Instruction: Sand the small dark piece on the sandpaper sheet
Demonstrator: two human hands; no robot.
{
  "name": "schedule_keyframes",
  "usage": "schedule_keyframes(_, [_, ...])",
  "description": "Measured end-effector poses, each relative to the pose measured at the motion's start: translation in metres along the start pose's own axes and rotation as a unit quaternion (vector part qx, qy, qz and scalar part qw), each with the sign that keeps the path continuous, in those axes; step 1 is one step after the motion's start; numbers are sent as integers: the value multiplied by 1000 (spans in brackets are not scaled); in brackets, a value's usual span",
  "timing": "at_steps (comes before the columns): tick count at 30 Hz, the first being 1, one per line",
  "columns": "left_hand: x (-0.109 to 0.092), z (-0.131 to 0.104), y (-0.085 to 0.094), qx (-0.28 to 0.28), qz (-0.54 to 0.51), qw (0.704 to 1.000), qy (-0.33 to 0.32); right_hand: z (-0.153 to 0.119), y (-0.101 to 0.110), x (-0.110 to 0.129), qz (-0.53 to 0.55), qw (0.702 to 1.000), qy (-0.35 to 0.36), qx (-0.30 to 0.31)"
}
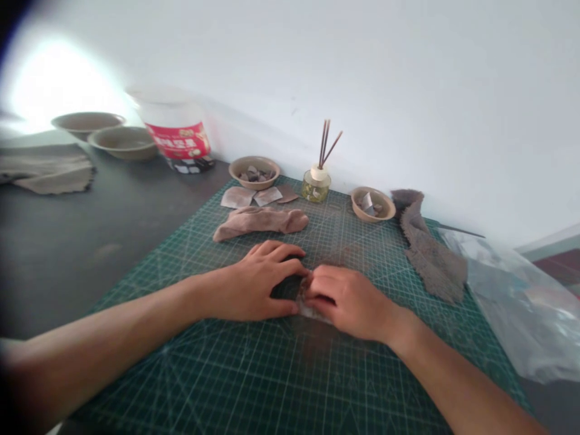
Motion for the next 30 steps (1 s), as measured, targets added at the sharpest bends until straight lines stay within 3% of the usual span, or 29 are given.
schedule_keyframes(1, [0,0,0,1,0,1000,2,0,1,-1,-13,999,-16,-27])
schedule_keyframes(3, [-1,0,1,-1,-2,1000,7,-2,3,-4,-31,999,-35,-20])
schedule_keyframes(6, [-1,1,1,-4,-6,1000,5,-6,5,-3,-5,998,-7,70])
schedule_keyframes(11, [0,0,-1,-8,-2,1000,-3,-6,9,-3,-40,998,-54,-18])
schedule_keyframes(15, [1,0,-2,-9,-6,1000,1,-9,5,1,-17,997,-6,79])
schedule_keyframes(17, [1,0,-2,-8,-4,1000,-4,-9,3,2,-12,998,8,58])
schedule_keyframes(20, [2,0,-2,-8,-2,1000,-2,-6,4,-1,-38,998,-37,-38])
schedule_keyframes(25, [2,0,-2,-8,-8,1000,-2,-3,2,-1,-39,999,21,32])
schedule_keyframes(28, [3,0,-3,-6,-5,1000,-4,-1,2,-2,-56,997,-1,-44])
schedule_keyframes(30, [3,0,-3,-9,-4,1000,1,-1,5,-3,-63,997,-25,-47])
Point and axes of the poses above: each hand's wrist, its own z-axis towards the middle knuckle, its own y-axis out of the back of the hand, x = y × z, the point moved 1 cm from there along z, towards the middle knuckle, and after that the axes turned 13 degrees about -y, right-handed, at the moved point
